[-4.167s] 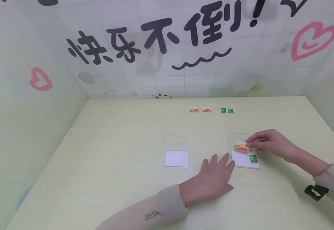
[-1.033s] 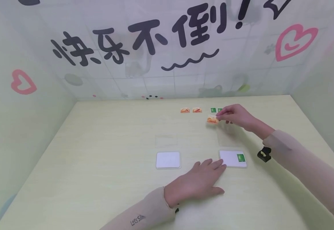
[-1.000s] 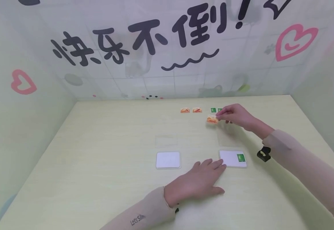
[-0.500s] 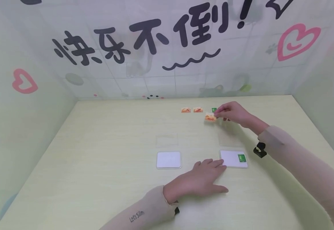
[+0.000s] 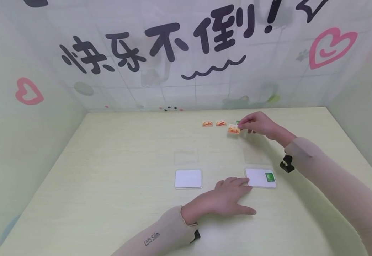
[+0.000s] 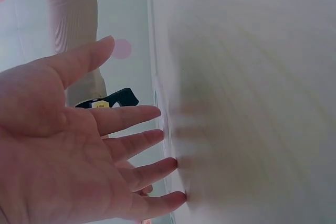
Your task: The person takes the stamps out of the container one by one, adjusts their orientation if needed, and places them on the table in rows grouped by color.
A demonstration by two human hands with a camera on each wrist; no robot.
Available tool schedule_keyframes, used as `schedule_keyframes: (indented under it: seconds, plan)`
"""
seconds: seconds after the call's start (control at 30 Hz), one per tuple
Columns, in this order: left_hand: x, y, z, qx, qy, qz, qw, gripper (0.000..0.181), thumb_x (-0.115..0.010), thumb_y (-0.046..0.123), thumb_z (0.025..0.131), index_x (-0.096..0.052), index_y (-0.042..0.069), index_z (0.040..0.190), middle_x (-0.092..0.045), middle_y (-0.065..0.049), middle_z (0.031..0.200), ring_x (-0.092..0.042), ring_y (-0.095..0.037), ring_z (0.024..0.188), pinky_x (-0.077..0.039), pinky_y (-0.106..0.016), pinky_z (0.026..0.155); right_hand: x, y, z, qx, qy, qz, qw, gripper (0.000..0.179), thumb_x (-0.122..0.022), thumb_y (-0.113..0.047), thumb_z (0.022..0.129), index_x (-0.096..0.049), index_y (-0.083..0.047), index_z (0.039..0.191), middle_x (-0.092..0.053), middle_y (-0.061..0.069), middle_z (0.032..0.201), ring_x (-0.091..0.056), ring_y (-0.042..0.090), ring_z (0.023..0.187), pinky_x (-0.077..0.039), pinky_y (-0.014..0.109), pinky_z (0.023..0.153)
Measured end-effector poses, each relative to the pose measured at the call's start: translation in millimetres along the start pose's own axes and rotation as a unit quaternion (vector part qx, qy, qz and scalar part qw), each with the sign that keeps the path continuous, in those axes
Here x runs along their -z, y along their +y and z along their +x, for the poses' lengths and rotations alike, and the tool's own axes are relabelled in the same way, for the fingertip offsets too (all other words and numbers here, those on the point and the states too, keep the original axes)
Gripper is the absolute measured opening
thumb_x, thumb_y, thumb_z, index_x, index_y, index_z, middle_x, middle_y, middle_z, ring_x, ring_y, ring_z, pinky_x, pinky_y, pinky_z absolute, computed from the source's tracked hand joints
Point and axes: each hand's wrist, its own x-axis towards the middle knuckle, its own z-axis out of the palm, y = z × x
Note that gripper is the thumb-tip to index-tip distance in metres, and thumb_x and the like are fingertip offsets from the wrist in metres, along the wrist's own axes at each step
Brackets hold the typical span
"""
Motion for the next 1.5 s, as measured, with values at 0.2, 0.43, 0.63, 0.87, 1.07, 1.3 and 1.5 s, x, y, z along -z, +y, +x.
schedule_keyframes:
  seconds: [0.2,0.43,0.63,0.87,1.07,1.3,1.5]
  plan:
    - [-1.1,0.3,-0.9,0.0,0.003,-0.001,1.0,0.072,-0.065,0.053,0.102,-0.044,0.018,0.161,-0.03,0.004,0.172,-0.029,-0.023,0.157,-0.031,-0.051,0.122,-0.5,-1.5,4.9,0.003,-0.004,0.004,1.0,0.032,-0.068,-0.014,0.104,-0.068,0.011,0.124,-0.076,0.003,0.102,-0.059,0.019,0.081,-0.05,0.032,0.072]
    - [-0.7,2.6,-1.6,0.006,0.007,0.008,0.9999,0.073,-0.066,0.052,0.102,-0.043,0.018,0.162,-0.03,0.005,0.172,-0.03,-0.022,0.156,-0.032,-0.051,0.121,-1.0,-1.9,12.2,0.006,-0.005,0.003,1.0,0.032,-0.068,-0.015,0.104,-0.069,0.01,0.124,-0.076,0.002,0.102,-0.058,0.017,0.082,-0.05,0.032,0.073]
    - [-0.1,4.2,-2.7,0.01,0.009,0.012,0.9998,0.073,-0.067,0.052,0.102,-0.043,0.018,0.162,-0.031,0.005,0.172,-0.03,-0.022,0.156,-0.032,-0.05,0.12,-1.7,-5.4,16.9,0.006,-0.005,-0.006,1.0,0.032,-0.068,-0.014,0.104,-0.069,0.01,0.124,-0.076,0.005,0.104,-0.059,0.018,0.084,-0.05,0.032,0.074]
    - [1.6,4.7,-3.5,0.009,0.007,0.017,0.9998,0.073,-0.066,0.053,0.101,-0.043,0.018,0.162,-0.03,0.006,0.172,-0.031,-0.022,0.156,-0.033,-0.048,0.12,-2.7,-6.6,22.2,0.005,-0.004,-0.009,0.9999,0.031,-0.066,-0.013,0.105,-0.069,0.011,0.125,-0.076,0.004,0.102,-0.058,0.016,0.082,-0.05,0.031,0.074]
    - [1.3,2.9,-2.4,0.007,0.012,0.013,0.9998,0.072,-0.065,0.052,0.102,-0.044,0.018,0.162,-0.033,0.006,0.17,-0.032,-0.021,0.154,-0.034,-0.047,0.119,-4.1,-8.5,24.6,0.009,-0.006,0.005,0.9999,0.032,-0.066,-0.012,0.105,-0.068,0.012,0.125,-0.075,0.003,0.101,-0.057,0.014,0.082,-0.049,0.029,0.072]
    - [1.2,1.9,5.4,0.006,0.029,0.006,0.9995,0.067,-0.066,0.05,0.103,-0.048,0.017,0.159,-0.043,0.003,0.163,-0.043,-0.023,0.143,-0.04,-0.04,0.112,-7.0,-8.3,29.3,0.008,-0.006,0.007,0.9999,0.033,-0.067,-0.014,0.105,-0.068,0.011,0.126,-0.073,0.0,0.099,-0.058,0.016,0.083,-0.049,0.03,0.073]
    - [3.4,2.3,17.7,0.014,0.056,-0.048,0.9972,0.062,-0.069,0.041,0.103,-0.054,0.01,0.154,-0.052,-0.004,0.15,-0.051,-0.018,0.126,-0.042,-0.025,0.105,-7.0,-8.6,33.0,0.01,-0.006,0.009,0.9999,0.032,-0.067,-0.013,0.104,-0.068,0.011,0.126,-0.075,0.001,0.099,-0.059,0.016,0.082,-0.048,0.03,0.072]
